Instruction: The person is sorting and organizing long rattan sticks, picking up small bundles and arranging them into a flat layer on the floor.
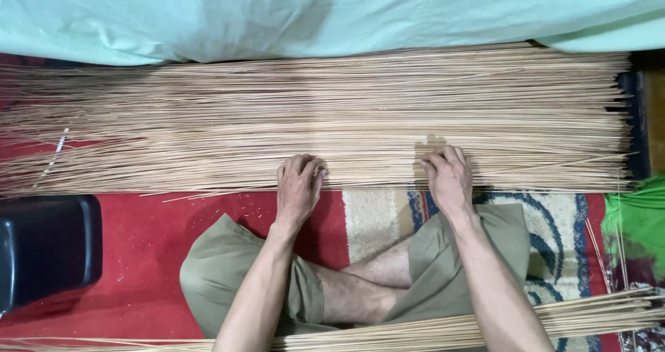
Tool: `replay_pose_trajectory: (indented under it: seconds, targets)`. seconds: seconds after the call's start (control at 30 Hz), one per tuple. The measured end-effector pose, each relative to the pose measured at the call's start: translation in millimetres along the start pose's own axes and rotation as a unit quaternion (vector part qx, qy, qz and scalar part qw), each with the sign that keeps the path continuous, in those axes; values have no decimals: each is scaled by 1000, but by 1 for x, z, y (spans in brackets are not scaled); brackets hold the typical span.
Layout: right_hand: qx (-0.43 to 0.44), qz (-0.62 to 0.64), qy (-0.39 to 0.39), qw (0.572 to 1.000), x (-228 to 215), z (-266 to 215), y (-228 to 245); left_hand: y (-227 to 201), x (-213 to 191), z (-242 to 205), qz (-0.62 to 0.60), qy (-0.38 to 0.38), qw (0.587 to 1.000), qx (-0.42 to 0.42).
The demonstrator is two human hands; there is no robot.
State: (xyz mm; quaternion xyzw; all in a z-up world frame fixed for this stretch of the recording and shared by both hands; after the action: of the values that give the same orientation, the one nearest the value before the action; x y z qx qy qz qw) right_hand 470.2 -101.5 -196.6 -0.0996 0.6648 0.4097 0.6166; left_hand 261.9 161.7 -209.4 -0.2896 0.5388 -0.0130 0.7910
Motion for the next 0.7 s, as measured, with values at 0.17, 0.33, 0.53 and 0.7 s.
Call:
replay_pose_trajectory:
  seconds: [0.17,0.33,0.53,0.7]
  targets:
    - [-1,-28,7,1000,2,0,3,-2,-3,-2,13,-14,1000,5]
    - [-7,-56,9,998,-1,-3,6,-13,-25,0,34,-34,999,20]
    - [-37,-29,-16,999,-15,-18,17,-37,-53,-11,65,-88,992,64]
    - [-67,-19,-44,997,-44,-35,24,-60,-82,-33,132,-138,977,99]
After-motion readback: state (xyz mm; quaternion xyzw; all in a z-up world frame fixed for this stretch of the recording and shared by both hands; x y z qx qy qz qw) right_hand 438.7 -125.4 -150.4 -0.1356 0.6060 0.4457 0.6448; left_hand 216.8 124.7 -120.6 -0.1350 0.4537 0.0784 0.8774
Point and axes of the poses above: each hand's wrist, its own z-axis towards the middle knuckle, its own x-axis out of the palm, y = z × x, the point moved 6 cm from there along z, towards the middle knuckle, and after that the axes turned 2 degrees about z, right-handed, at the moved point
